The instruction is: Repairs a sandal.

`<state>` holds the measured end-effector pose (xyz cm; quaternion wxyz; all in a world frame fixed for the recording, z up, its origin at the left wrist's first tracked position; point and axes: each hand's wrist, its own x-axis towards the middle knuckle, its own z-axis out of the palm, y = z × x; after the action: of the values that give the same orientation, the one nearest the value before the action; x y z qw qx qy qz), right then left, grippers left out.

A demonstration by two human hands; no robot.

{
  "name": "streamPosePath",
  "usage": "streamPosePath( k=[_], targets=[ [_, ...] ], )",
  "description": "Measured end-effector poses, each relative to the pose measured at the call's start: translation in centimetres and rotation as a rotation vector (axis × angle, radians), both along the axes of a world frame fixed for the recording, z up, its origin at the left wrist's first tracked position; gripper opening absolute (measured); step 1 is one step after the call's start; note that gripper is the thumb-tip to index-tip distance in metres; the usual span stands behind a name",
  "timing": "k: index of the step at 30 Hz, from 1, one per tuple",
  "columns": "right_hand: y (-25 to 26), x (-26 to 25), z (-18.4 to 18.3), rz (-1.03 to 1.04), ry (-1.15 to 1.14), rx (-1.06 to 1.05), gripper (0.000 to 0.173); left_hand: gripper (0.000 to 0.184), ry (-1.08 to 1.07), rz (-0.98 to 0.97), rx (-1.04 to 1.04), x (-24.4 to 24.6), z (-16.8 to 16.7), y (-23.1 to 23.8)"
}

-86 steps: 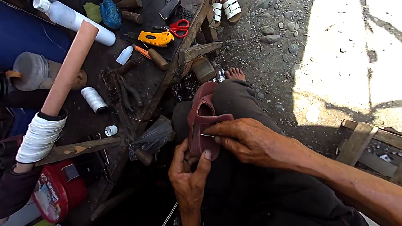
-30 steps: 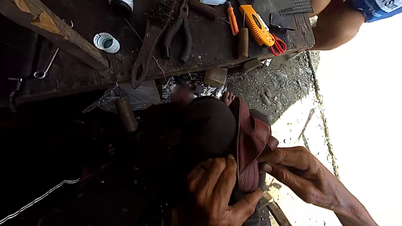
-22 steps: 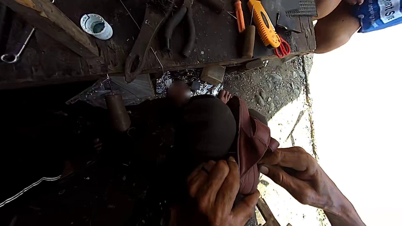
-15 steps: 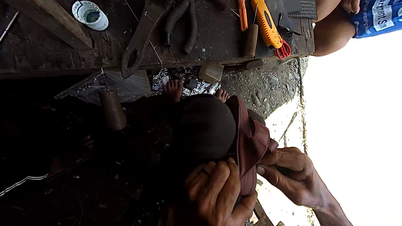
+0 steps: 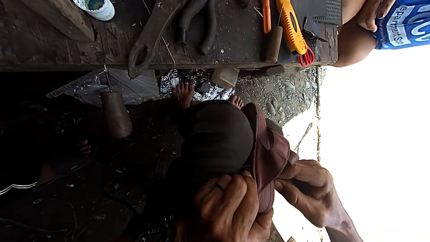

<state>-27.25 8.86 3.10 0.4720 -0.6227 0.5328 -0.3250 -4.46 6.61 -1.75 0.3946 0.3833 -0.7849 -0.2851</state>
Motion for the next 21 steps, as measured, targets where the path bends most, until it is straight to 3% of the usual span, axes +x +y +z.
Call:
streamPosePath(
  k=[15, 21],
  targets=[
    [0.0, 0.1, 0.2, -0.026, 0.030, 0.001, 0.015, 0.036, -0.055, -0.008, -0.053, -0.3, 0.1, -0.3],
    [1.3, -1.0, 1.0, 0.048, -0.085, 0.163, 0.025, 0.043, -0.027, -0.028, -0.018, 0.0, 0.0, -0.2]
  ],
)
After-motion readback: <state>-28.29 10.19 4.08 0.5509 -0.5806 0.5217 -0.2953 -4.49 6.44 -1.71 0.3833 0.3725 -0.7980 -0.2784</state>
